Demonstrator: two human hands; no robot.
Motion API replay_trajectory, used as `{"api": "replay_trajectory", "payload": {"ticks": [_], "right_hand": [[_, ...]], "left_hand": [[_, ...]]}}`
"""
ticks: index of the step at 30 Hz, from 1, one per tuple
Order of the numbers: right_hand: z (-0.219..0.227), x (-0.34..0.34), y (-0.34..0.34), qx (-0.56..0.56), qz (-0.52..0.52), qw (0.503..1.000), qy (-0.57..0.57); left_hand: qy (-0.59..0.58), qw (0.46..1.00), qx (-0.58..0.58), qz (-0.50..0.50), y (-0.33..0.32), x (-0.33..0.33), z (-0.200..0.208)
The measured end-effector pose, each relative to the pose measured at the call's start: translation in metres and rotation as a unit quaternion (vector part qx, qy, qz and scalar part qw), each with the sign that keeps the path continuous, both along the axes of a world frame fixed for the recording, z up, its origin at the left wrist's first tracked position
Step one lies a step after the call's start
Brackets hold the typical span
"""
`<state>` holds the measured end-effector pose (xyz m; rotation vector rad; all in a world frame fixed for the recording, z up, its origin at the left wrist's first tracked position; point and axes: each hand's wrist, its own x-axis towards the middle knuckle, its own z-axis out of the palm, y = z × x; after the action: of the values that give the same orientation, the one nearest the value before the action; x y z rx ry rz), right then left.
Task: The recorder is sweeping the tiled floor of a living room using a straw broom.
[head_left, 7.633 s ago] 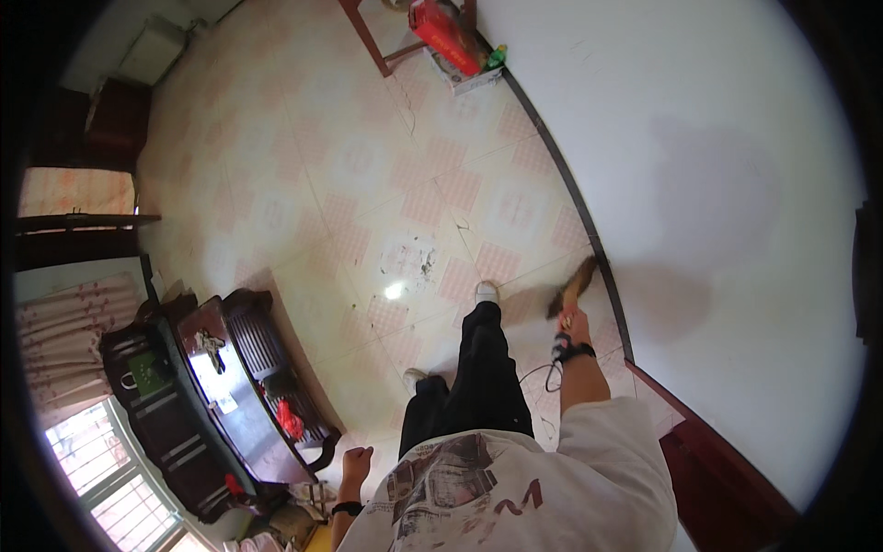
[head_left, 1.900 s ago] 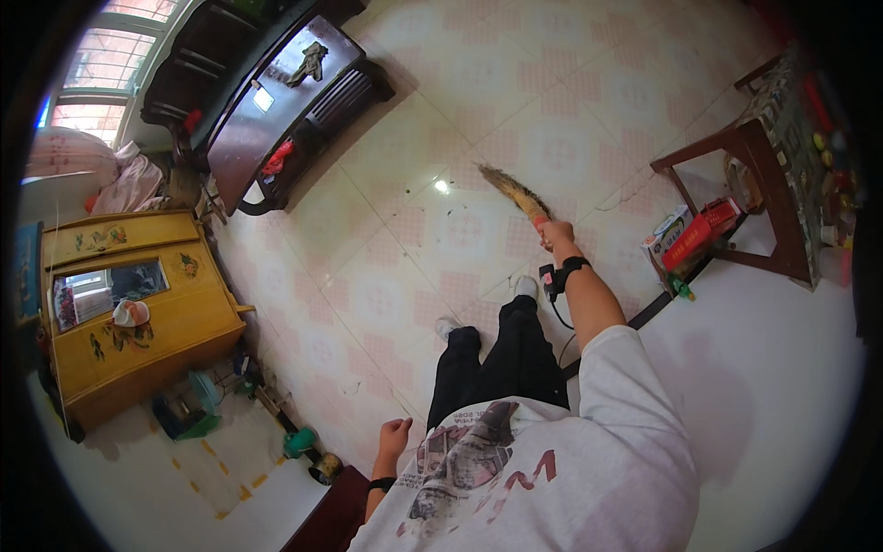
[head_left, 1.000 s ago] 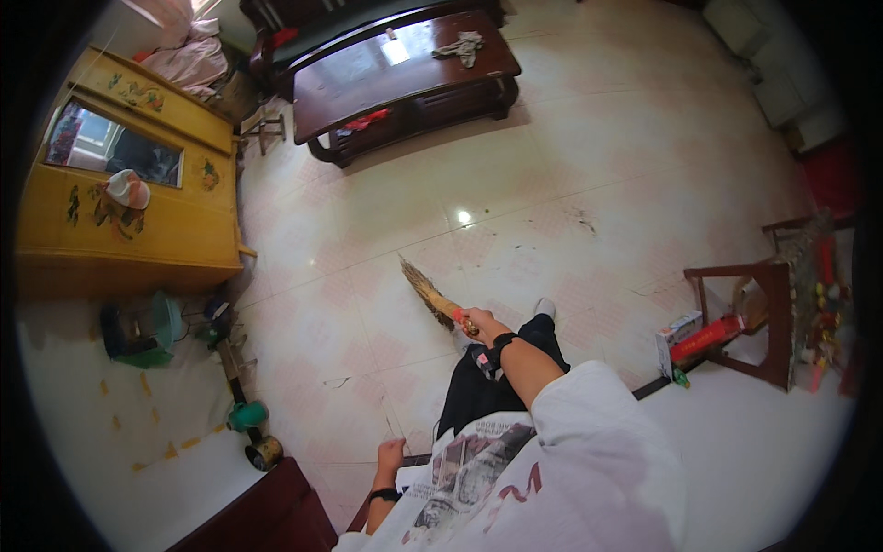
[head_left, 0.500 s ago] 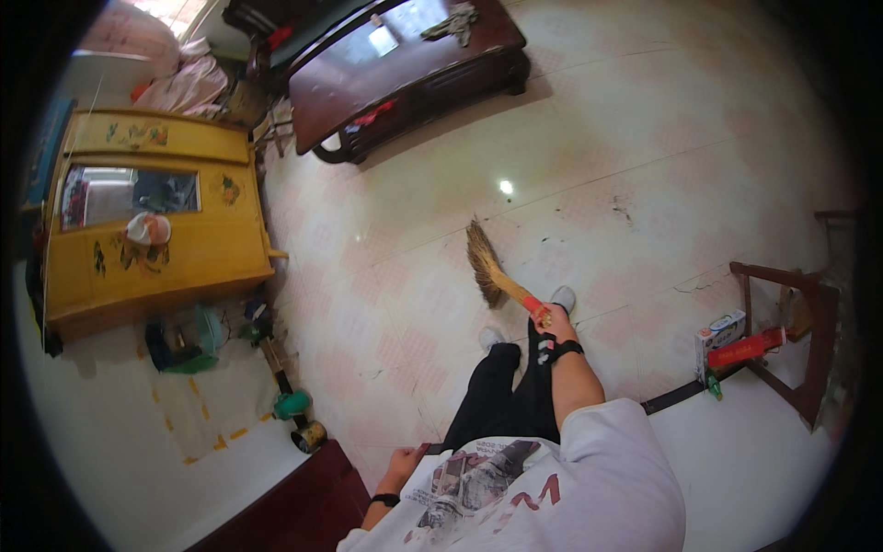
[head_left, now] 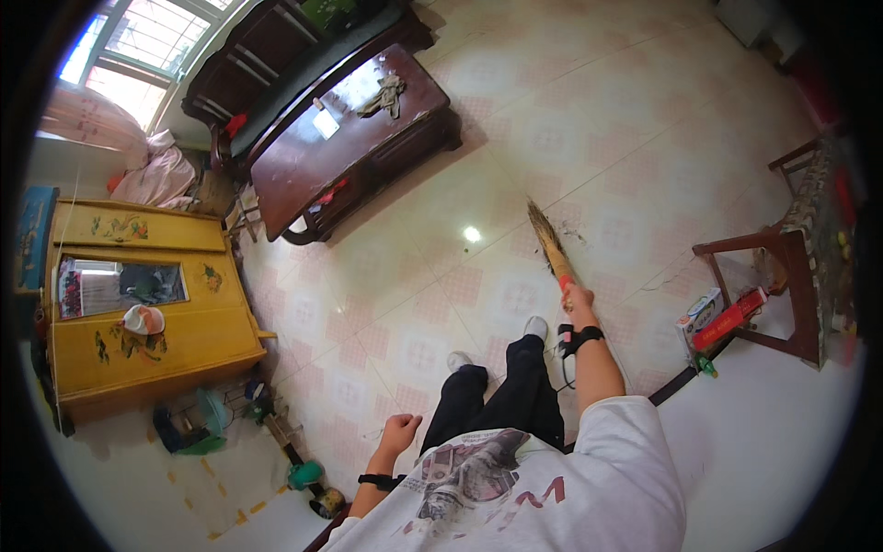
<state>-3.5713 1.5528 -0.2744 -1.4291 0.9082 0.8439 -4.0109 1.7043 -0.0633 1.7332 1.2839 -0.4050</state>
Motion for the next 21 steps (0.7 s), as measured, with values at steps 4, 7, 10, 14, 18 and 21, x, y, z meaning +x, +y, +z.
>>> {"api": "replay_trajectory", "payload": {"ticks": [4, 7, 10, 14, 18, 21], "right_hand": [[-0.006, -0.043, 0.027, -0.098, 0.064, 0.981, -0.152], [0.013, -0.079, 0.043, 0.003, 0.022, 0.992, -0.125], [0.033, -0.124, 0.069, -0.01, 0.072, 0.991, -0.114], [0.049, -0.176, 0.103, -0.018, 0.187, 0.979, -0.073], [0.056, -0.216, 0.166, 0.034, 0.251, 0.967, 0.003], [0.05, -0.243, 0.209, 0.07, 0.259, 0.962, 0.05]], "left_hand": [[0.019, 1.0, -0.005, -0.019, 0.015, -0.043, -0.021], [0.03, 0.999, -0.015, 0.018, 0.032, -0.104, -0.054], [0.057, 0.997, -0.016, 0.049, 0.063, -0.167, -0.099], [0.084, 0.98, -0.08, 0.159, 0.097, -0.2, -0.114], [0.014, 0.979, -0.044, 0.198, 0.11, -0.217, -0.119], [-0.002, 0.972, -0.049, 0.23, 0.105, -0.223, -0.113]]}}
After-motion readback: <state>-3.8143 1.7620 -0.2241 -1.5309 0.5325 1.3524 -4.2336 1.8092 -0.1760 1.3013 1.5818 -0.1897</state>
